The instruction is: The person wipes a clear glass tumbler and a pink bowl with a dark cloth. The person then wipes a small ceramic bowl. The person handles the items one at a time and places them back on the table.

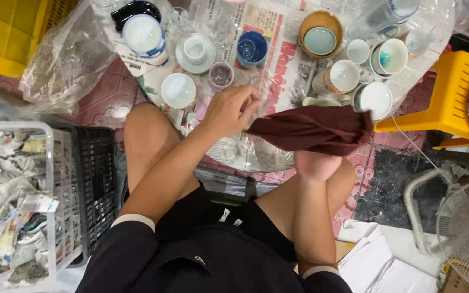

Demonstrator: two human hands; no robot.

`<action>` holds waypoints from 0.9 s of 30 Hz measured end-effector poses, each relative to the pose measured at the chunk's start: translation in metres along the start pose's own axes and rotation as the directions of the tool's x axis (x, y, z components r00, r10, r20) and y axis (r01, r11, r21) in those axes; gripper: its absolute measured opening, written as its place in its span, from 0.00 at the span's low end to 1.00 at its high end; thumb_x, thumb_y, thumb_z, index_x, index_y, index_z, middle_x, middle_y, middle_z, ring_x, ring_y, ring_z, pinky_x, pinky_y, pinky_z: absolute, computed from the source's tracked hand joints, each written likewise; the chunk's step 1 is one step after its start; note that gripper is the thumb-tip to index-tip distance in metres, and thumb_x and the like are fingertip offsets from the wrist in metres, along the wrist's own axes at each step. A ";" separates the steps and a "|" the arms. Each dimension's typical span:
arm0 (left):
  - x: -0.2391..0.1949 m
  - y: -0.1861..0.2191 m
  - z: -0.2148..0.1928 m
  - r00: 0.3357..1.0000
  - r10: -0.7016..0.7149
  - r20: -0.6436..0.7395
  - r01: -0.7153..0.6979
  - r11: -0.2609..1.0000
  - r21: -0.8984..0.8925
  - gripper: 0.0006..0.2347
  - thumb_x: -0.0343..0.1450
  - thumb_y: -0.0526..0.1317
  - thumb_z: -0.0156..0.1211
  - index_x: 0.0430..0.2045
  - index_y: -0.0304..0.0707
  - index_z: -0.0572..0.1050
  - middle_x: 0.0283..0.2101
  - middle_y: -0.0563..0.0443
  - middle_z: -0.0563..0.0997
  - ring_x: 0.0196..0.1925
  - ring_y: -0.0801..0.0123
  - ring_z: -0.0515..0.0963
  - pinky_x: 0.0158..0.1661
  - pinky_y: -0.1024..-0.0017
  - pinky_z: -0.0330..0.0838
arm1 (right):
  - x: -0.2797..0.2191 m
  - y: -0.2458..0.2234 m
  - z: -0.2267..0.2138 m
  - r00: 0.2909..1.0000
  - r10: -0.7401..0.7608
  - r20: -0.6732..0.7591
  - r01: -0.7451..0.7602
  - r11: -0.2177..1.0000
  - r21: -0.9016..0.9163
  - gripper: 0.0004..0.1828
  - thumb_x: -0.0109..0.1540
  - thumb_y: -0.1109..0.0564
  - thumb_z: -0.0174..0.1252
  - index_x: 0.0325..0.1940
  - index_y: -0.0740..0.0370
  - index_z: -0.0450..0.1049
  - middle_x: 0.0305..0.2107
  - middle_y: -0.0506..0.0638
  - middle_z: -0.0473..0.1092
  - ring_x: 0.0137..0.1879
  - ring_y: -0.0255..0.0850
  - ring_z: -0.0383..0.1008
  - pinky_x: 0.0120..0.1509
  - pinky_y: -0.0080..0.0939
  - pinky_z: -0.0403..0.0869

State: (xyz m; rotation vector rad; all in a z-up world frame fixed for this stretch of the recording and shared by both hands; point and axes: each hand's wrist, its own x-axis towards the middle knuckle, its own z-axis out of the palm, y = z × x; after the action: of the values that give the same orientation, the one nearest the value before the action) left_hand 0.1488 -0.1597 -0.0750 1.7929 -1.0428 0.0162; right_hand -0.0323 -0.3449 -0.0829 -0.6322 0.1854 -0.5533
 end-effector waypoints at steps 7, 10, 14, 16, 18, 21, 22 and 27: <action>-0.011 0.010 -0.024 0.946 0.038 0.322 0.141 0.845 -0.515 0.06 0.71 0.37 0.66 0.33 0.35 0.74 0.23 0.57 0.68 0.24 0.79 0.66 0.29 0.76 0.61 | -0.006 0.000 0.046 0.847 -0.127 0.516 0.512 0.454 -0.729 0.29 0.59 0.53 0.62 0.62 0.61 0.66 0.54 0.55 0.69 0.62 0.53 0.68 0.70 0.52 0.65; -0.014 0.003 -0.027 0.930 0.033 0.366 0.198 0.794 -0.575 0.06 0.71 0.37 0.66 0.34 0.34 0.77 0.24 0.59 0.70 0.26 0.81 0.63 0.29 0.77 0.58 | -0.004 0.008 0.069 0.788 0.121 0.604 0.583 0.167 -0.795 0.30 0.55 0.57 0.67 0.59 0.63 0.66 0.51 0.58 0.70 0.58 0.55 0.70 0.66 0.51 0.67; -0.016 -0.010 -0.031 0.945 0.060 0.322 0.153 0.789 -0.595 0.05 0.73 0.36 0.65 0.35 0.34 0.77 0.31 0.61 0.75 0.31 0.83 0.68 0.31 0.77 0.61 | 0.005 0.011 0.102 0.823 0.228 0.520 0.554 -0.121 -0.824 0.29 0.52 0.54 0.74 0.52 0.66 0.71 0.42 0.60 0.73 0.51 0.60 0.72 0.59 0.54 0.69; -0.022 -0.013 -0.027 0.941 0.040 0.337 0.172 0.800 -0.575 0.04 0.73 0.34 0.65 0.34 0.35 0.77 0.28 0.61 0.72 0.29 0.82 0.65 0.30 0.77 0.59 | 0.006 0.008 0.111 0.825 0.306 0.475 0.548 -0.225 -0.806 0.27 0.52 0.54 0.75 0.49 0.65 0.73 0.38 0.61 0.73 0.49 0.62 0.72 0.57 0.57 0.70; -0.023 -0.013 -0.028 0.944 0.006 0.331 0.174 0.842 -0.510 0.03 0.71 0.33 0.66 0.34 0.35 0.78 0.24 0.58 0.69 0.27 0.81 0.63 0.29 0.77 0.58 | 0.011 0.008 0.118 0.808 0.389 0.443 0.566 -0.301 -0.768 0.25 0.52 0.54 0.76 0.49 0.64 0.75 0.34 0.61 0.73 0.48 0.64 0.73 0.56 0.59 0.71; -0.026 -0.005 -0.036 0.976 0.021 0.216 0.060 0.930 -0.362 0.05 0.66 0.31 0.67 0.32 0.37 0.80 0.23 0.55 0.70 0.25 0.79 0.65 0.29 0.74 0.61 | 0.011 0.017 0.116 0.782 0.411 0.469 0.590 -0.244 -0.770 0.20 0.50 0.62 0.71 0.44 0.65 0.75 0.38 0.61 0.75 0.48 0.61 0.75 0.55 0.55 0.73; -0.028 0.001 -0.039 0.989 0.088 0.122 -0.046 0.949 -0.311 0.05 0.65 0.31 0.67 0.31 0.38 0.80 0.25 0.55 0.73 0.27 0.79 0.68 0.29 0.73 0.63 | 0.012 0.022 0.112 0.771 0.355 0.529 0.616 -0.207 -0.760 0.21 0.49 0.64 0.69 0.46 0.66 0.75 0.40 0.62 0.75 0.49 0.61 0.75 0.56 0.54 0.73; -0.025 0.016 -0.051 0.998 0.064 -0.005 -0.061 0.928 -0.367 0.12 0.66 0.34 0.69 0.43 0.46 0.80 0.27 0.55 0.74 0.30 0.79 0.74 0.32 0.72 0.71 | 0.009 0.023 0.074 0.822 0.184 0.539 0.562 -0.101 -0.821 0.19 0.54 0.69 0.64 0.49 0.68 0.75 0.45 0.62 0.75 0.51 0.55 0.77 0.58 0.46 0.75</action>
State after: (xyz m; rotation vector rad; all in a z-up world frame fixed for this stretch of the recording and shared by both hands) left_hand 0.1443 -0.1068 -0.0496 1.4200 -1.0317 -0.1389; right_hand 0.0092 -0.2967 -0.0375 -2.4472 -0.0779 -0.4220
